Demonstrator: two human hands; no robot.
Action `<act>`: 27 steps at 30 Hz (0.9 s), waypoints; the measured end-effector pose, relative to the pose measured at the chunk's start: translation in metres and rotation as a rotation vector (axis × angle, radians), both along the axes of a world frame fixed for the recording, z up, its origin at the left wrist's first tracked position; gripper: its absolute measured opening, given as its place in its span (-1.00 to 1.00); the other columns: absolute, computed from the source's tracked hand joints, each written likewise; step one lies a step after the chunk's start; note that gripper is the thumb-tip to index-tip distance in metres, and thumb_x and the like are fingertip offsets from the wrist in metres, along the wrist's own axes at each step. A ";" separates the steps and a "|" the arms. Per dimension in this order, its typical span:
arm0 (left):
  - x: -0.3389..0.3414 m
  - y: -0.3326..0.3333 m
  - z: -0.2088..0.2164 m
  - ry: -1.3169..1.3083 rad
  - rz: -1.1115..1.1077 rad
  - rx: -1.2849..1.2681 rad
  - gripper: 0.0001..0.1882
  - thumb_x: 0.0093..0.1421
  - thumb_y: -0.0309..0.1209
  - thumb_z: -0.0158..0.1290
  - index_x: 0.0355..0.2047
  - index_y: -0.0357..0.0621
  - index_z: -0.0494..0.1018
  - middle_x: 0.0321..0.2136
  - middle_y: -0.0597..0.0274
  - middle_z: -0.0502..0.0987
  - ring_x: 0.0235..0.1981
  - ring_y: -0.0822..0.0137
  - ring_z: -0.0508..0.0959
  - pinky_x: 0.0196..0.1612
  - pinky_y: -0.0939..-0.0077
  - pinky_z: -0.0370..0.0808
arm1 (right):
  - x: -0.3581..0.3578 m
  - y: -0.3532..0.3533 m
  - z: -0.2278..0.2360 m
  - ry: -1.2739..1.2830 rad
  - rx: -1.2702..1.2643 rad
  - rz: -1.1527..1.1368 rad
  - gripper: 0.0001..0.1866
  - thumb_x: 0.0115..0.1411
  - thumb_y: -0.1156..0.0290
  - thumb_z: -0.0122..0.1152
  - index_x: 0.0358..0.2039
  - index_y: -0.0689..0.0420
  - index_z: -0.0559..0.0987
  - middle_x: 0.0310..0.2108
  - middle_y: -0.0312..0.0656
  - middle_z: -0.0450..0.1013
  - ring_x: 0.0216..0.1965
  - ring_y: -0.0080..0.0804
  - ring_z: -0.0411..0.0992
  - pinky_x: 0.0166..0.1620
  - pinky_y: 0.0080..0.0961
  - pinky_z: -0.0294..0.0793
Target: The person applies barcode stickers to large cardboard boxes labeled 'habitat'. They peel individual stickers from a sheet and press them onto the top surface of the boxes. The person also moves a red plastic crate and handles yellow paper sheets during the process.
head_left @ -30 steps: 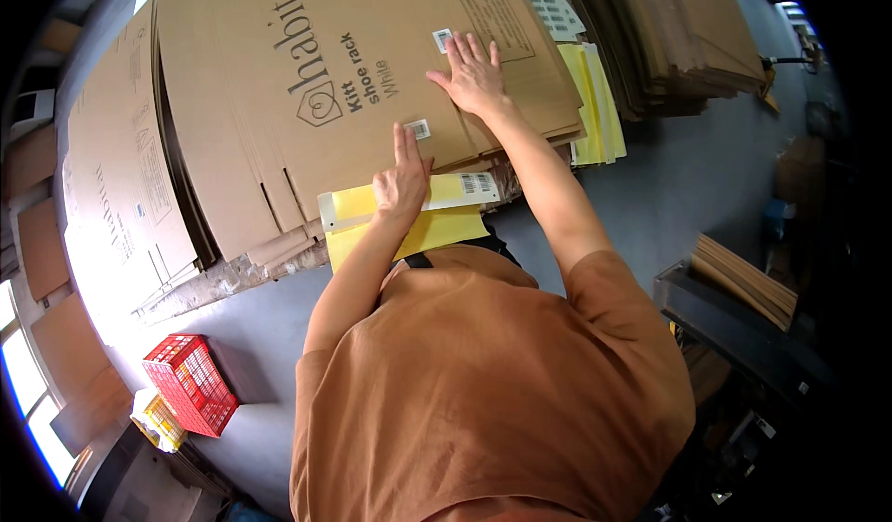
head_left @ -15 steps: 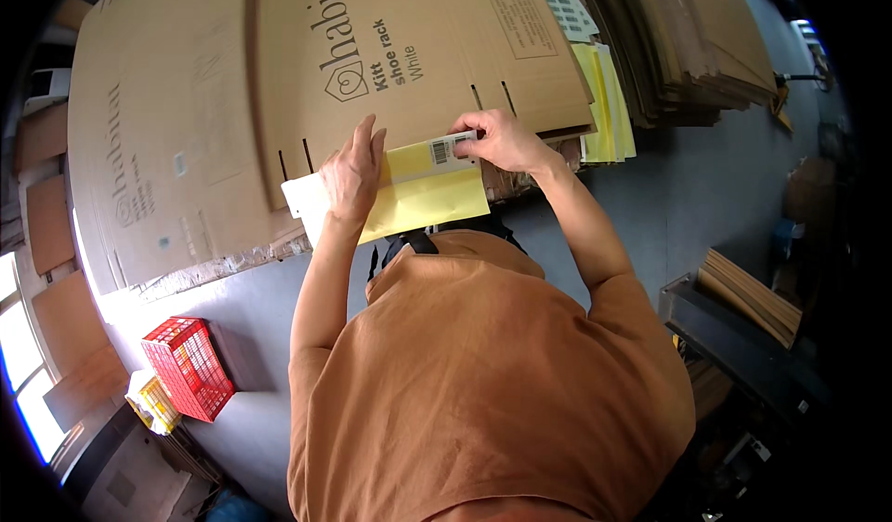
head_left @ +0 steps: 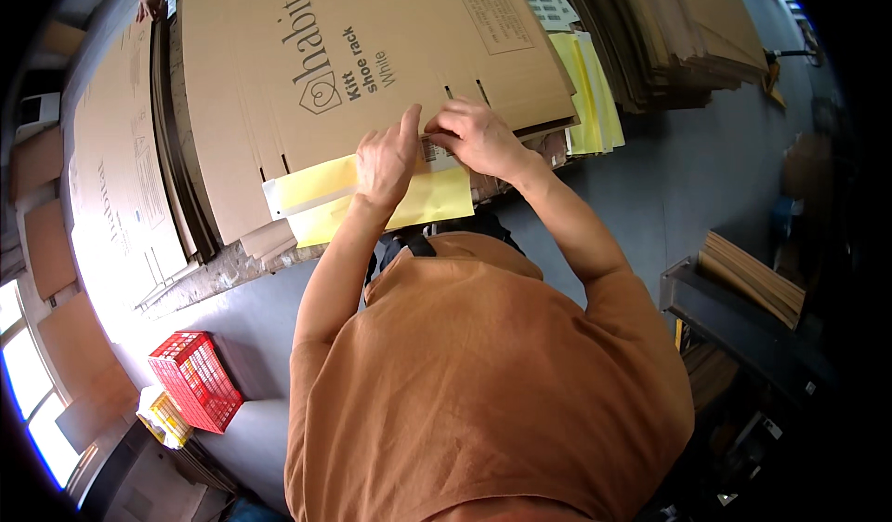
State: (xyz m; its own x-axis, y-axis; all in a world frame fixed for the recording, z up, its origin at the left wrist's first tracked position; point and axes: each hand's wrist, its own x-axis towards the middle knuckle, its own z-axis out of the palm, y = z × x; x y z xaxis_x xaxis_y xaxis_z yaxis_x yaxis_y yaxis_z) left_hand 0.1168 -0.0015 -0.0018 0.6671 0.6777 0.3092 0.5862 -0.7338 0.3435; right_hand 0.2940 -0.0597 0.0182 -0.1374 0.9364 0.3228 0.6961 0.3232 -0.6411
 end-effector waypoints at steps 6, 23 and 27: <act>0.032 0.009 0.005 0.136 0.243 -0.453 -0.73 0.30 -0.31 -0.12 -0.03 -0.09 0.35 -0.49 -0.10 0.57 -0.36 -0.07 0.60 -0.27 0.13 0.50 | 0.010 0.006 0.000 -0.407 0.265 -0.031 -0.96 -0.10 0.46 0.19 -0.58 0.04 0.51 -0.50 -0.35 0.38 -0.32 -0.43 0.39 -0.28 -0.49 0.39; 0.051 0.061 -0.045 0.299 0.109 -0.486 -0.79 0.25 -0.36 -0.15 -0.11 0.01 0.31 -0.43 -0.10 0.57 -0.38 -0.18 0.57 -0.33 0.01 0.49 | 0.137 0.169 -0.028 0.232 -0.611 -0.038 -0.83 0.14 0.34 0.23 -0.28 0.12 0.60 -0.41 -0.30 0.54 -0.34 -0.49 0.48 -0.27 -0.54 0.46; 0.050 0.075 -0.048 0.187 0.057 -0.521 -0.69 0.29 -0.32 -0.11 0.04 0.09 0.27 -0.51 -0.01 0.58 -0.47 -0.15 0.57 -0.41 -0.01 0.48 | 0.143 0.193 -0.059 0.037 -0.727 -0.001 -0.85 0.16 0.38 0.20 -0.34 0.20 0.57 -0.44 -0.27 0.51 -0.39 -0.55 0.42 -0.31 -0.54 0.39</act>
State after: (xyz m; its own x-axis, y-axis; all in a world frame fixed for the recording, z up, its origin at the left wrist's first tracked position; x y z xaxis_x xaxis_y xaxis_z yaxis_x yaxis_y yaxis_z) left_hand 0.1664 0.0735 -0.0496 0.6362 0.7460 -0.1968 0.7060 -0.4601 0.5384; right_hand 0.4373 0.1332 -0.0412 -0.1377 0.9160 -0.3769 0.6701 -0.1941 -0.7165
